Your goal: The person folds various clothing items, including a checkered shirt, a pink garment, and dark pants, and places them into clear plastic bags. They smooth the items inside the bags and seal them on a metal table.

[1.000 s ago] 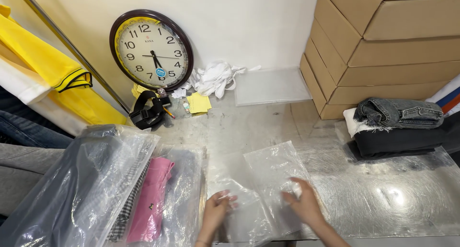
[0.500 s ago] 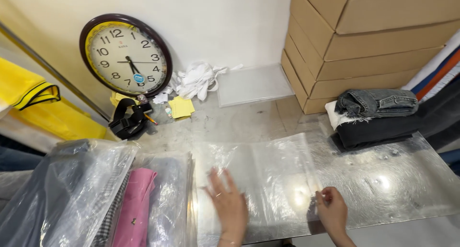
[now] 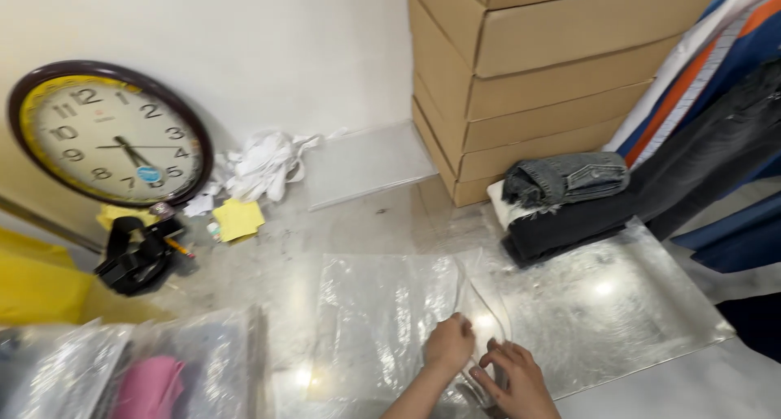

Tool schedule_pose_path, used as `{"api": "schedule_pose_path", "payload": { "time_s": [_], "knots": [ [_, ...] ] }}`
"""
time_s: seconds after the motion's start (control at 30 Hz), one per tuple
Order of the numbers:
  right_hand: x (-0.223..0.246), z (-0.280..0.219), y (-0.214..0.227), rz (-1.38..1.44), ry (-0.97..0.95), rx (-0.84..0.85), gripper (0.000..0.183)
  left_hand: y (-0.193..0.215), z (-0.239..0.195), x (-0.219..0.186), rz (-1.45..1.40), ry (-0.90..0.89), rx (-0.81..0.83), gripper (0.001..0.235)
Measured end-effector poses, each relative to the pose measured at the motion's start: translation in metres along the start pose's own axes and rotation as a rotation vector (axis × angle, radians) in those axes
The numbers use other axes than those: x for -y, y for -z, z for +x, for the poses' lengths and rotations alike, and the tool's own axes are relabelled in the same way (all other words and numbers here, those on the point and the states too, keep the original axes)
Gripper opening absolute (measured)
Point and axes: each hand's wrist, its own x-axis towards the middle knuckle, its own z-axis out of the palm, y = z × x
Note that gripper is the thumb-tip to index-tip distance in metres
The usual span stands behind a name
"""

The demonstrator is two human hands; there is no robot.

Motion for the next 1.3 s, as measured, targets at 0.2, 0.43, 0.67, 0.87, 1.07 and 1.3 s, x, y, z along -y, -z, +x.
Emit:
{"api": "schedule_pose_path", "payload": {
  "time_s": [0.2, 0.43, 0.67, 0.87, 1.07, 1.3],
  "knots": [
    [-0.065, 0.073, 0.104, 0.168, -0.379, 0.190, 0.032, -0.018, 0.030, 0.007, -0.158, 0.102, -0.096, 0.023],
    [-0.135, 0.243, 0.211, -0.324, 0.386, -0.404, 0.063, -0.054, 0.056, 0.008, 0.021, 0.103, -0.276, 0.033],
    [-0.163, 0.345, 0.207, -0.728, 0.455, -0.184, 0.113, -0.054, 0.041, 0.005, -0.117, 0.121, -0.368, 0.032],
    [-0.171, 0.376, 0.223, -0.674, 0.493, -0.038, 0.117, -0.062, 0.043, 0.007, -0.105, 0.076, -0.430, 0.030],
    [-0.166, 0.369, 0.262, -0.483, 0.368, -0.166, 0.079, -0.063, 0.043, 0.003, -0.064, 0.105, -0.411, 0.027],
    [-0.102, 0.291, 0.339, 0.156, 0.255, -0.291, 0.061, -0.030, 0.022, -0.037, -0.207, 0.125, -0.332, 0.061]
  ]
}}
